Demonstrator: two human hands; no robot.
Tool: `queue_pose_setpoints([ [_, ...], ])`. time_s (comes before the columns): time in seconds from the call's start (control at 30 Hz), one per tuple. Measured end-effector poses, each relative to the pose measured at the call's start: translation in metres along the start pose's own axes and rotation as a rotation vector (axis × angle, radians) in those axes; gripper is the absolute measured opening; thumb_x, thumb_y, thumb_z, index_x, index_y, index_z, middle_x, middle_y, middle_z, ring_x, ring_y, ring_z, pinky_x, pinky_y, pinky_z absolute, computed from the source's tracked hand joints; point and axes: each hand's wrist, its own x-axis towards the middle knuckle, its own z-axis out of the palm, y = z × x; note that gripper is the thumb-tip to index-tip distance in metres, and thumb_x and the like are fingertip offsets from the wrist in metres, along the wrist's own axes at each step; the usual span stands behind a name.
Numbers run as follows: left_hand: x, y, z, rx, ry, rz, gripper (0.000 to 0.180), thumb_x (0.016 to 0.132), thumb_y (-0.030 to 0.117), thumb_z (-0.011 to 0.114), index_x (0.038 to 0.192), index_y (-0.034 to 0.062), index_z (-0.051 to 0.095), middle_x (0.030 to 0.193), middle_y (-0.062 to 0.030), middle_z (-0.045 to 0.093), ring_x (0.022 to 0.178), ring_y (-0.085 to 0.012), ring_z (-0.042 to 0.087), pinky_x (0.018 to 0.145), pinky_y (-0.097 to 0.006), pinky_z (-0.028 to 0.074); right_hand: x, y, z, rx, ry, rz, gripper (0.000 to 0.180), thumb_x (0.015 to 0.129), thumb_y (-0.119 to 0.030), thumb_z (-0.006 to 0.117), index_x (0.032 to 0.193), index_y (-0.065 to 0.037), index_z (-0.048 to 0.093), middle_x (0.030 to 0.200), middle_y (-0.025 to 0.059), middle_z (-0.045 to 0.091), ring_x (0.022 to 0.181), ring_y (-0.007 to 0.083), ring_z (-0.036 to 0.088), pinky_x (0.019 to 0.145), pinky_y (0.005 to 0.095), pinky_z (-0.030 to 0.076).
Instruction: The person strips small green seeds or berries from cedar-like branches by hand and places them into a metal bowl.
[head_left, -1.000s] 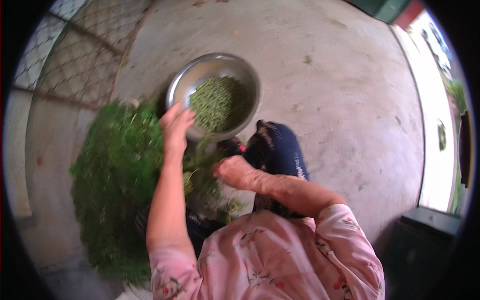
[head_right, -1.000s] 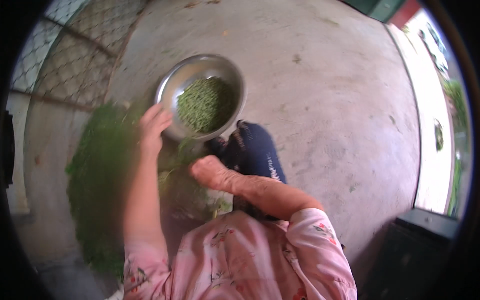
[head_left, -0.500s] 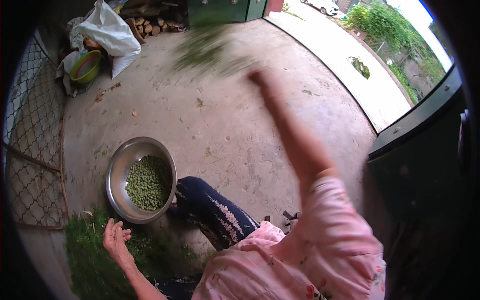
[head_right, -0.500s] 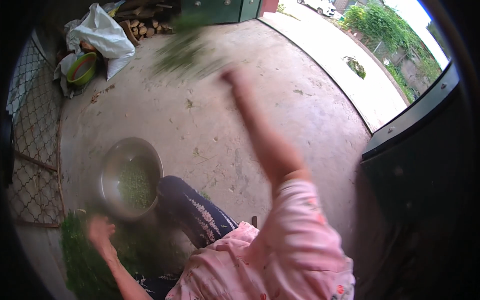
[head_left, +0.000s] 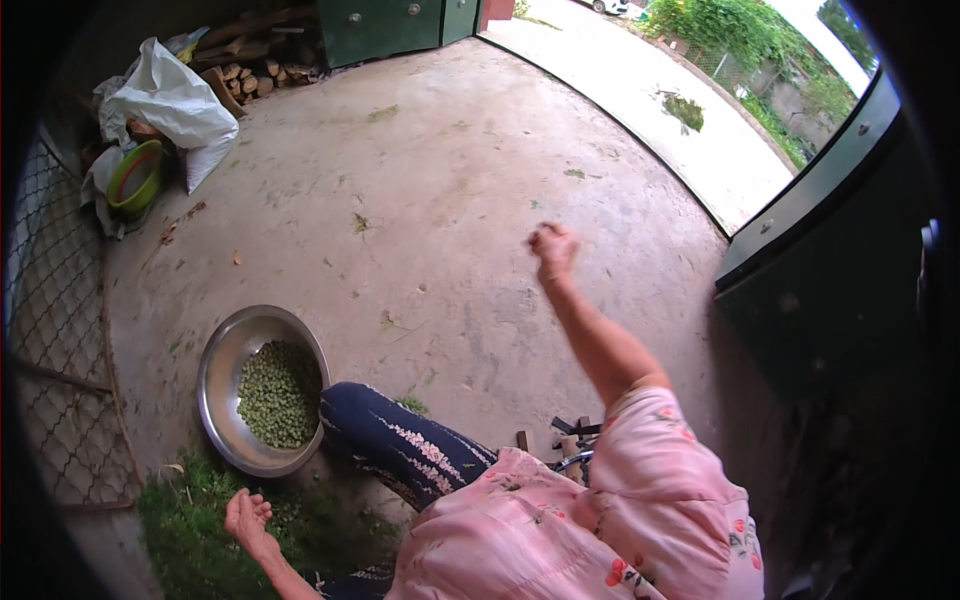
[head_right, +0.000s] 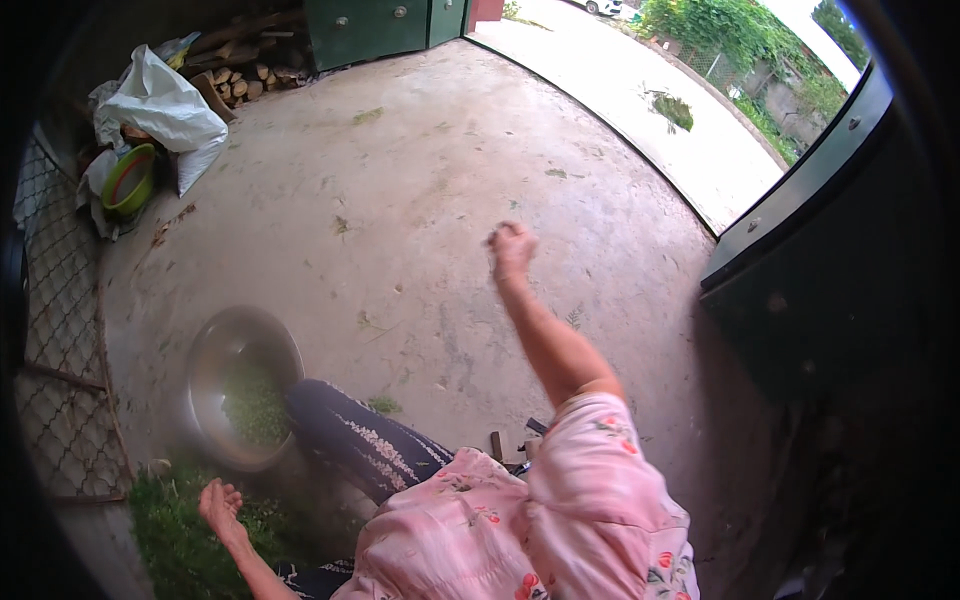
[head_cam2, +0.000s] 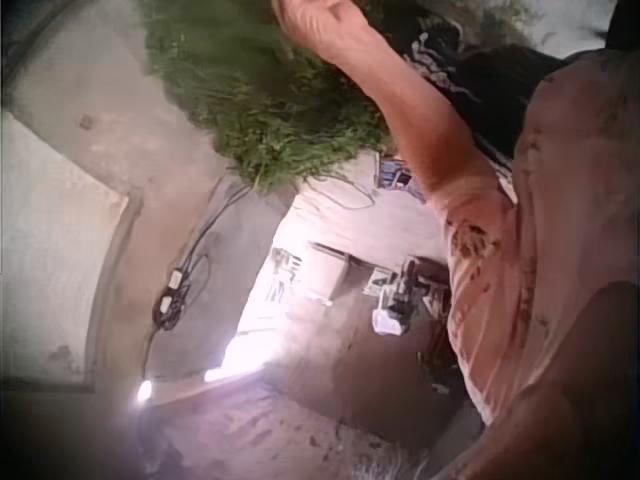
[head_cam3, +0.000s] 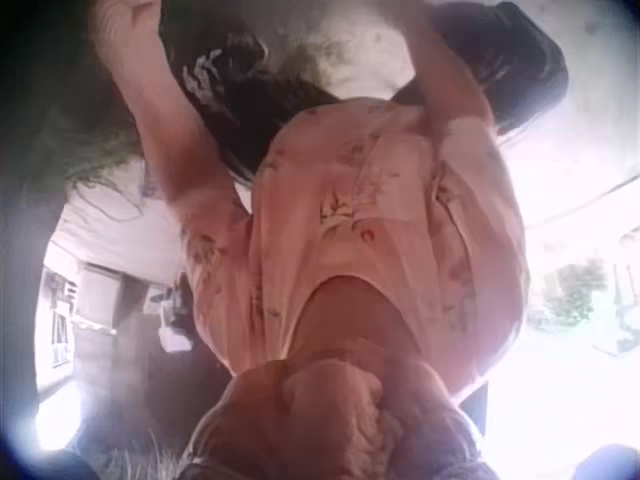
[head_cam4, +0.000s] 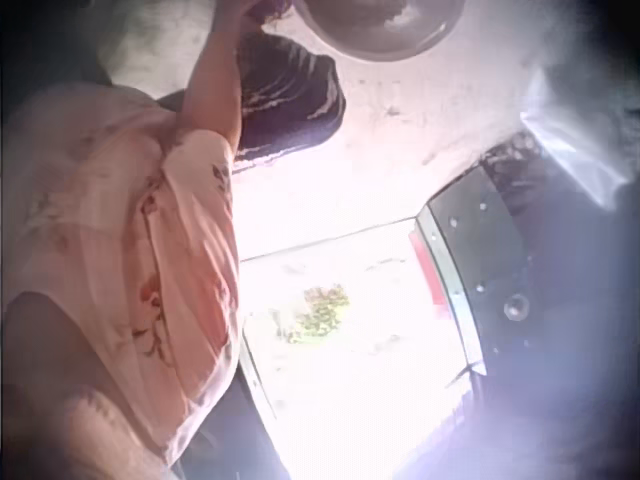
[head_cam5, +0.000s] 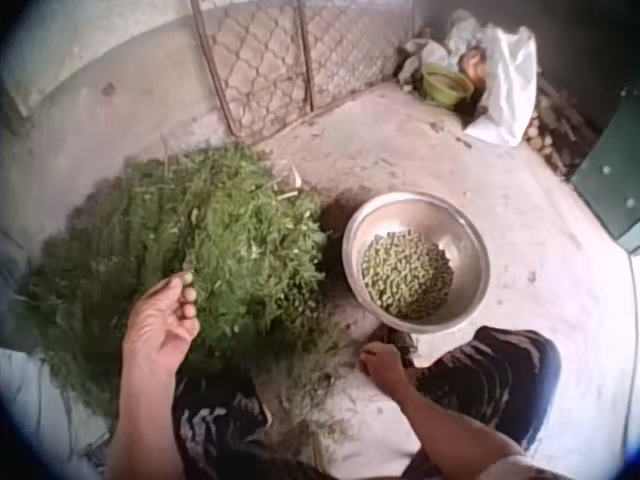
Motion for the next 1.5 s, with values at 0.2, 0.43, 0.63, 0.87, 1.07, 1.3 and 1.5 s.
queue_pose_setpoints([
  [0.2, -0.015, -0.025, -0.042, 0.136, 0.035, -0.137, 0.021, 0.084, 0.027, 0.056, 0.087, 0.0070, 0.053, 0.058, 0.0003, 0.051, 0.042, -0.0062, 0.043, 0.038, -0.018, 0.034, -0.166, 0.007, 0.108, 0.196, -0.498, 0.124, 0.016, 0.080, -0.005, 0.053, 0.093, 0.002, 0.058, 0.075, 0.0069, 0.059, 0.065, 0.0132, 0.058, 0.059, 0.0254, 0.049],
  [0.43, -0.053, -0.050, -0.109, 0.126, 0.109, -0.060, 0.026, 0.084, 0.022, 0.055, 0.105, 0.0065, 0.057, 0.072, -0.0031, 0.058, 0.054, -0.0060, 0.047, 0.044, -0.017, 0.036, -0.354, 0.014, 0.167, 0.315, -1.226, 0.097, 0.012, 0.083, -0.004, 0.053, 0.093, 0.000, 0.056, 0.073, 0.0031, 0.055, 0.067, 0.0126, 0.055, 0.062, 0.0257, 0.048],
  [0.63, -0.073, -0.041, -0.148, -0.055, 0.280, -0.184, 0.024, 0.084, 0.014, 0.055, 0.104, 0.0009, 0.056, 0.073, -0.0070, 0.060, 0.055, -0.0105, 0.054, 0.046, -0.021, 0.042, -0.432, 0.057, 0.152, 0.030, -1.265, 0.355, 0.010, 0.084, -0.002, 0.049, 0.089, 0.002, 0.057, 0.067, 0.0039, 0.054, 0.058, 0.0106, 0.051, 0.053, 0.0232, 0.044],
  [0.87, -0.086, -0.052, -0.201, -0.578, 0.540, -0.103, 0.019, 0.082, 0.016, 0.059, 0.097, 0.0031, 0.059, 0.079, -0.0050, 0.060, 0.064, -0.0104, 0.055, 0.054, -0.020, 0.044, -0.480, 0.171, 0.125, -0.572, -1.614, 0.235, 0.010, 0.078, -0.004, 0.052, 0.083, 0.002, 0.059, 0.062, 0.0051, 0.055, 0.049, 0.0121, 0.051, 0.044, 0.0238, 0.040],
  [1.07, -0.108, -0.053, -0.203, -0.752, 0.610, -0.126, 0.020, 0.085, 0.014, 0.055, 0.098, -0.0010, 0.057, 0.078, -0.0055, 0.059, 0.062, -0.0101, 0.051, 0.052, -0.020, 0.041, -0.486, 0.268, 0.095, -0.955, -1.865, 0.071, 0.009, 0.075, -0.005, 0.055, 0.079, 0.001, 0.060, 0.059, 0.0058, 0.057, 0.047, 0.0123, 0.054, 0.042, 0.0244, 0.042],
  [1.3, -0.118, -0.041, -0.185, -0.734, 0.855, 0.007, 0.021, 0.087, 0.010, 0.050, 0.101, -0.0032, 0.055, 0.077, -0.0054, 0.058, 0.063, -0.0090, 0.051, 0.054, -0.019, 0.042, -0.475, 0.376, 0.052, -1.001, -2.041, -0.499, 0.014, 0.068, -0.007, 0.062, 0.080, -0.002, 0.060, 0.064, 0.0131, 0.058, 0.055, 0.0230, 0.059, 0.050, 0.0322, 0.047],
  [1.5, -0.135, -0.055, -0.203, -0.810, 0.727, 0.006, 0.024, 0.090, 0.011, 0.043, 0.107, -0.0059, 0.047, 0.074, -0.0062, 0.054, 0.056, -0.0101, 0.048, 0.050, -0.020, 0.040, -0.512, 0.394, 0.029, -1.282, -1.972, -0.641, 0.030, 0.068, -0.012, 0.065, 0.097, -0.014, 0.055, 0.089, 0.0131, 0.053, 0.082, 0.0328, 0.055, 0.068, 0.0421, 0.045],
])
